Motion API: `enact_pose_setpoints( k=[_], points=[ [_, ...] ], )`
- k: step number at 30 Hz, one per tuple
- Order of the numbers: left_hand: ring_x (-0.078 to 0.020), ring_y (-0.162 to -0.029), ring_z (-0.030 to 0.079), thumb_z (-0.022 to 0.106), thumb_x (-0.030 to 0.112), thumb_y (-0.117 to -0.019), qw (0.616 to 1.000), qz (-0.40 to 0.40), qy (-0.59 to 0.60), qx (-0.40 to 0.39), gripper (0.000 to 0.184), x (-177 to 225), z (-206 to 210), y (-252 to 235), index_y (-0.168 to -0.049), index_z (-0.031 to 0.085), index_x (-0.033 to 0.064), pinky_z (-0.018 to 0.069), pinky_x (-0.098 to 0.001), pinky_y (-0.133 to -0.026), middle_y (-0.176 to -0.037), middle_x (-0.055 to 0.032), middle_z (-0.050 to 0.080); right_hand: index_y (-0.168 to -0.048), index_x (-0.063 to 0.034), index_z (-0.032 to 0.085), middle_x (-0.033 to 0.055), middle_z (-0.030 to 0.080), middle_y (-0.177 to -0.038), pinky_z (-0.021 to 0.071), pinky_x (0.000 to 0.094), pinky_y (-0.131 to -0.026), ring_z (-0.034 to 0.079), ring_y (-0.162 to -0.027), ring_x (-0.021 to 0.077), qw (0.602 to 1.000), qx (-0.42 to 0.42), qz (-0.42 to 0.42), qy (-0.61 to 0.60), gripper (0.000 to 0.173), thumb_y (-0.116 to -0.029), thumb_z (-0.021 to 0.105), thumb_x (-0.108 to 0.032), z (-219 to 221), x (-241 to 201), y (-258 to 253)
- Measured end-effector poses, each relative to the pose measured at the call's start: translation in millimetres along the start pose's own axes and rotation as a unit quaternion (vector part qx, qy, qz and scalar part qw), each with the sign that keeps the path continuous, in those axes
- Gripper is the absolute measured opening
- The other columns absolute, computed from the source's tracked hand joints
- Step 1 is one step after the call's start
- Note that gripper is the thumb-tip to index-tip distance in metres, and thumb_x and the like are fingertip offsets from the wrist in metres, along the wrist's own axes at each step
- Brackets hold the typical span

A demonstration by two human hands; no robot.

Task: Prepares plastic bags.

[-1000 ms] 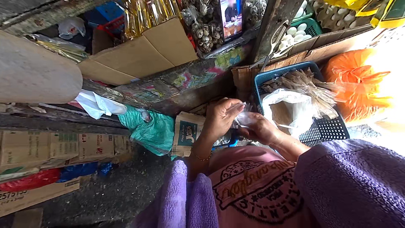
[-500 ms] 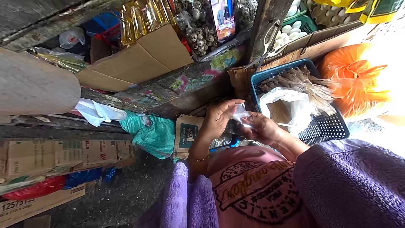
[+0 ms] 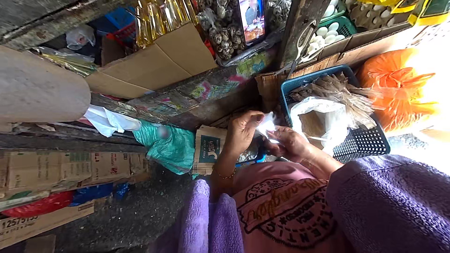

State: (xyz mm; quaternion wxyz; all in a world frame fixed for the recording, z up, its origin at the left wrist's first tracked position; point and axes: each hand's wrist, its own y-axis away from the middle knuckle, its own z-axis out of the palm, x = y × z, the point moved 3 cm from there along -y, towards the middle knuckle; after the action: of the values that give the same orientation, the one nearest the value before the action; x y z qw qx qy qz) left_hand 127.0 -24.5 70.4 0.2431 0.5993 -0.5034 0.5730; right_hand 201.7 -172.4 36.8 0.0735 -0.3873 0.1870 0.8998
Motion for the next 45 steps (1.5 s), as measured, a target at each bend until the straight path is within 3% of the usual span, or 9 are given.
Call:
enact_pose_setpoints(
  k=[3, 13, 17, 24, 26, 28, 31, 37, 45],
  points=[
    [-0.0051, -0.100, 0.068, 0.054, 0.011, -0.1054, 0.996, -0.039, 0.050, -0.061, 0.031, -0.8, -6.6, -0.6, -0.133, 0.063, 0.0014, 0.0566, -0.0248, -0.090, -0.120, -0.0049, 0.071, -0.099, -0.0106, 0.062, -0.0046, 0.055, -0.061, 0.0391, 0.0128, -0.045, 0.045, -0.045, -0.0017, 1.000, 0.001, -0.009, -0.020, 0.032, -0.1073, 0.032, -0.017, -4.7, -3.1, 0.8],
    [-0.0113, -0.101, 0.069, 0.067, -0.001, -0.0943, 0.989, -0.072, 0.082, -0.101, 0.041, 4.3, -0.3, -1.7, -0.135, 0.061, 0.0010, 0.0593, -0.0281, -0.088, -0.124, -0.0096, 0.068, -0.085, -0.0163, 0.065, -0.0068, 0.057, -0.060, 0.0377, 0.0134, -0.045, 0.046, -0.046, -0.0024, 0.998, -0.003, -0.036, 0.049, 0.025, -0.0990, 0.045, -0.015, 0.6, 0.6, -0.5],
    [-0.0083, -0.089, 0.064, 0.068, 0.015, -0.0978, 0.998, -0.029, -0.015, -0.053, 0.015, -2.7, -0.2, -3.3, -0.100, 0.074, 0.0020, 0.0547, -0.0242, -0.080, -0.098, -0.0047, 0.068, -0.092, -0.0126, 0.063, -0.0059, 0.056, -0.061, 0.0389, 0.0134, -0.046, 0.046, -0.047, -0.0019, 0.999, -0.005, -0.023, 0.045, 0.029, -0.1061, 0.038, -0.016, 1.0, -1.4, 1.2],
    [-0.0053, -0.065, 0.053, 0.059, 0.027, -0.1038, 0.997, -0.022, -0.054, 0.053, 0.036, 0.7, 11.0, -0.5, -0.073, 0.065, 0.0081, 0.0454, -0.0206, -0.057, -0.075, 0.0003, 0.057, -0.096, -0.0110, 0.061, -0.0048, 0.054, -0.061, 0.0393, 0.0132, -0.045, 0.046, -0.046, -0.0013, 1.000, -0.017, -0.006, -0.006, 0.030, -0.1083, 0.036, -0.021, 2.7, -2.8, 1.6],
    [-0.0042, -0.064, 0.052, 0.048, 0.035, -0.1083, 0.996, -0.068, -0.029, 0.048, 0.039, 3.8, 7.4, 1.5, -0.082, 0.064, 0.0104, 0.0446, -0.0214, -0.057, -0.078, 0.0014, 0.057, -0.096, -0.0110, 0.062, -0.0050, 0.054, -0.060, 0.0399, 0.0131, -0.045, 0.045, -0.045, -0.0014, 0.999, -0.026, -0.001, -0.033, 0.030, -0.1077, 0.036, -0.021, 1.8, -3.0, 2.8],
    [-0.0032, -0.077, 0.063, 0.048, 0.036, -0.1088, 0.993, -0.107, 0.041, 0.023, 0.033, 5.2, 1.2, 3.3, -0.113, 0.070, 0.0122, 0.0544, -0.0223, -0.068, -0.097, 0.0015, 0.068, -0.097, -0.0106, 0.063, -0.0045, 0.055, -0.060, 0.0409, 0.0132, -0.045, 0.046, -0.045, -0.0012, 0.998, -0.029, -0.002, -0.055, 0.031, -0.1079, 0.036, -0.021, -1.5, -4.0, 4.0],
    [-0.0065, -0.097, 0.068, 0.057, 0.007, -0.1028, 0.989, -0.081, 0.122, -0.025, 0.036, 8.9, -0.9, 2.5, -0.139, 0.061, 0.0084, 0.0575, -0.0232, -0.084, -0.124, -0.0029, 0.069, -0.097, -0.0100, 0.062, -0.0038, 0.054, -0.060, 0.0415, 0.0135, -0.045, 0.046, -0.045, -0.0005, 0.998, -0.026, -0.012, -0.052, 0.031, -0.1082, 0.036, -0.021, -4.8, -7.3, 4.1],
    [-0.0026, -0.082, 0.067, 0.067, 0.006, -0.0973, 0.997, -0.009, 0.056, 0.050, 0.010, 8.8, 11.1, 3.4, -0.105, 0.073, 0.0024, 0.0576, -0.0203, -0.075, -0.095, -0.0007, 0.072, -0.094, -0.0118, 0.064, -0.0044, 0.054, -0.059, 0.0406, 0.0138, -0.045, 0.046, -0.044, -0.0007, 0.999, -0.031, -0.024, -0.035, 0.031, -0.1081, 0.039, -0.023, -2.1, -7.4, 3.8],
    [0.0009, -0.060, 0.054, 0.064, 0.026, -0.1023, 0.993, -0.019, 0.050, 0.104, 0.023, -5.4, 17.3, 2.6, -0.083, 0.066, 0.0130, 0.0481, -0.0164, -0.057, -0.070, 0.0071, 0.059, -0.097, -0.0116, 0.063, -0.0045, 0.055, -0.061, 0.0392, 0.0129, -0.044, 0.045, -0.044, -0.0013, 0.998, -0.030, -0.010, -0.047, 0.032, -0.1082, 0.035, -0.022, 1.1, -1.7, 7.6]
  ],
)
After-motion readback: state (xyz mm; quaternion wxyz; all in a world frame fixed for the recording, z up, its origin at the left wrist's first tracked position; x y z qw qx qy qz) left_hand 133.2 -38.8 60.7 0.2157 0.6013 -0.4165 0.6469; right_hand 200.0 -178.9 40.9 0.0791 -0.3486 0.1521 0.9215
